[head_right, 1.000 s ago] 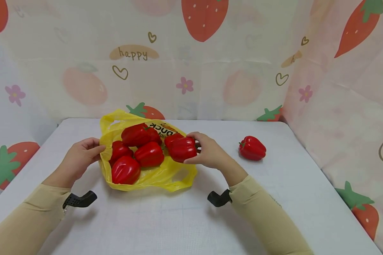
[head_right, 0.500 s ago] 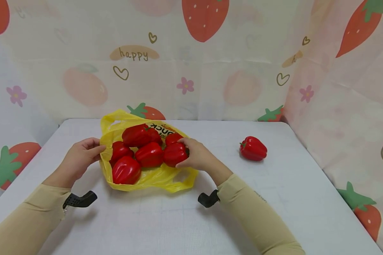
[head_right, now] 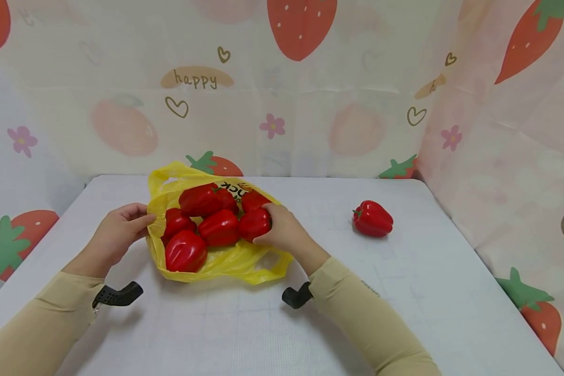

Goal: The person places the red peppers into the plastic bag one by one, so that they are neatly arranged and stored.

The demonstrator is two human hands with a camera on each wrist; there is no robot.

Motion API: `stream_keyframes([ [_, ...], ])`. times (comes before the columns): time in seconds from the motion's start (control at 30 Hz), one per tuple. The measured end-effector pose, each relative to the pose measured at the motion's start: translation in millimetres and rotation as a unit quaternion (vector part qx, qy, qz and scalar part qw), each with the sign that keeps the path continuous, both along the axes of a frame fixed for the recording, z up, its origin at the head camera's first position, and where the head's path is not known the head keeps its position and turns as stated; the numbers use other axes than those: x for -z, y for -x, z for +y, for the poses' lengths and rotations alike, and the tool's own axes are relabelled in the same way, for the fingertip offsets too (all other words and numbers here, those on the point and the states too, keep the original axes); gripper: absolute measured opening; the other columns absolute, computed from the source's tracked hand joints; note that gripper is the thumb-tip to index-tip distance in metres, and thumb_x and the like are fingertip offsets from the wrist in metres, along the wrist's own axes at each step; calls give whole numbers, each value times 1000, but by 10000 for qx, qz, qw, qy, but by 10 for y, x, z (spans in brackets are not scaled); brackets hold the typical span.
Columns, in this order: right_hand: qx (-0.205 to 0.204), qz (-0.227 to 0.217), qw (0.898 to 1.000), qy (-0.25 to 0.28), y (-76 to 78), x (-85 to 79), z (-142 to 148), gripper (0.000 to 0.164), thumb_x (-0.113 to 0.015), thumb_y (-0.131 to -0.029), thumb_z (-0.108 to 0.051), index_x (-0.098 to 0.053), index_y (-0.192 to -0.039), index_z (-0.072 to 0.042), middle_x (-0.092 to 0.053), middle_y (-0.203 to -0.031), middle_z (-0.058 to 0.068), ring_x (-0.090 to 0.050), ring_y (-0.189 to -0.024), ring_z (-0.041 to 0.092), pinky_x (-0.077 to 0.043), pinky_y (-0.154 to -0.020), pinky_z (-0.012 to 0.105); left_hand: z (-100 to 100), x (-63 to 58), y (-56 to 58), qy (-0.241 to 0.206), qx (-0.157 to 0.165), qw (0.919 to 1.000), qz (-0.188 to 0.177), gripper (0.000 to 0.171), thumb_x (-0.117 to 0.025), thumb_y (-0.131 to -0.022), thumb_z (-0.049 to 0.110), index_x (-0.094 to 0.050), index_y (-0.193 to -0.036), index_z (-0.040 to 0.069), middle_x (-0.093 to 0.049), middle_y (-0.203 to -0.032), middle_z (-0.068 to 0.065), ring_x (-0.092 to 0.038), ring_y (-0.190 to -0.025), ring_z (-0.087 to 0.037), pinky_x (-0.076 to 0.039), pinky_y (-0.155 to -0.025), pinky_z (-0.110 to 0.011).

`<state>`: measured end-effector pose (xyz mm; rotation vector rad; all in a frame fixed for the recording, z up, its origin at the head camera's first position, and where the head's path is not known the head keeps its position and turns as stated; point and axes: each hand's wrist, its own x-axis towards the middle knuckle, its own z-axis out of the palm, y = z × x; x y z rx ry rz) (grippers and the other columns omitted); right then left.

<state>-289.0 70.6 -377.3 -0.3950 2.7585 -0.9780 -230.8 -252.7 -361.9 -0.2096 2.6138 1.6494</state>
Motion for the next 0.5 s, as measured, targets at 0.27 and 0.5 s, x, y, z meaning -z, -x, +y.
stream_keyframes([
  [0.27,144,-142,9997,-97,1,13,1,84,-79,-70,-27,-34,-141,-19,-46,-134,4,-45,-117,25,-43,-96,42,-16,34,16,-14,-1,10000,14,38,-49,-94,31,-49,-121,5,-51,-121,-15,-51,-108,-27,-46,-90,-32],
  [0.5,164,-231,9996,0,16,23,65,77,-78,-71,-24,-40,-138,-18,-51,-131,2,-47,-118,22,-42,-97,38,-22,44,28,-2,-27,10000,9,36,-49,-94,30,-49,-120,5,-51,-121,-14,-51,-108,-27,-47,-90,-33],
])
